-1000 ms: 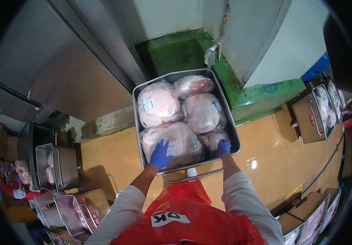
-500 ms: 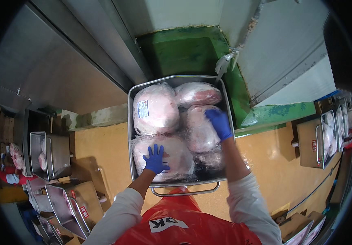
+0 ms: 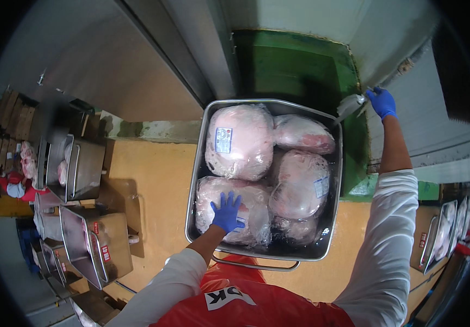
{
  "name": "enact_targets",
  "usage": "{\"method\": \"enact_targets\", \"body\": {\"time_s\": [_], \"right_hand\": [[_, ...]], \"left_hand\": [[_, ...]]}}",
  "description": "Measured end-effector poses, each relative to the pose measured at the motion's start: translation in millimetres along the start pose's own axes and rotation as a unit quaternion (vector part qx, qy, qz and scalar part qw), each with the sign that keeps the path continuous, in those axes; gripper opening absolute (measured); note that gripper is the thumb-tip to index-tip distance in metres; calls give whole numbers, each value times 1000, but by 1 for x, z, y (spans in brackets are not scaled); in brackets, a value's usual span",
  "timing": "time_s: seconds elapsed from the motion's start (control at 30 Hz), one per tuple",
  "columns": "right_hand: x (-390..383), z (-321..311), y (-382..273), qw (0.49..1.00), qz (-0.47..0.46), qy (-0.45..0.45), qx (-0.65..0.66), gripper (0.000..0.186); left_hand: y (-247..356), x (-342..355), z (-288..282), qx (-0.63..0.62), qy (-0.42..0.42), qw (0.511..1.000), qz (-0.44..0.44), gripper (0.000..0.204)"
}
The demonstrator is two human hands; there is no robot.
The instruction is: The person cuts a large piece of raw meat on a stainless steel table using a knife, separating portions and placing them into a metal tray. Another worker in the background also handles meat and packaging.
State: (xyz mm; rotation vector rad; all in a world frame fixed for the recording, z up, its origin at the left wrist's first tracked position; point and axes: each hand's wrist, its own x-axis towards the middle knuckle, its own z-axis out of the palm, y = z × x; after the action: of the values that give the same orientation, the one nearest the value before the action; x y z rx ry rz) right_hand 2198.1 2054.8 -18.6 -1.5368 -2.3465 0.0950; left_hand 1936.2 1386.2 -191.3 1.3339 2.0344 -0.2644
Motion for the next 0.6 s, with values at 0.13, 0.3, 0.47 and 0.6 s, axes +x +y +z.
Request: {"method": "enact_targets", "body": {"time_s": [0.13, 0.3, 0.47, 0.6], "right_hand": [[11, -9, -30, 995, -19, -63, -79, 53], [39, 12, 25, 994, -11, 11, -111, 50], [83, 100, 86, 989, 121, -15, 80, 57], [127, 115, 148, 724, 286, -154, 608, 36]], "left_hand": [[-6, -3, 10, -28, 18, 999, -16, 123], [0, -3, 9, -43, 33, 998, -23, 116], [-11, -28, 10, -71, 42, 995, -61, 101], [-41, -50, 27, -74, 142, 987, -31, 86]]}}
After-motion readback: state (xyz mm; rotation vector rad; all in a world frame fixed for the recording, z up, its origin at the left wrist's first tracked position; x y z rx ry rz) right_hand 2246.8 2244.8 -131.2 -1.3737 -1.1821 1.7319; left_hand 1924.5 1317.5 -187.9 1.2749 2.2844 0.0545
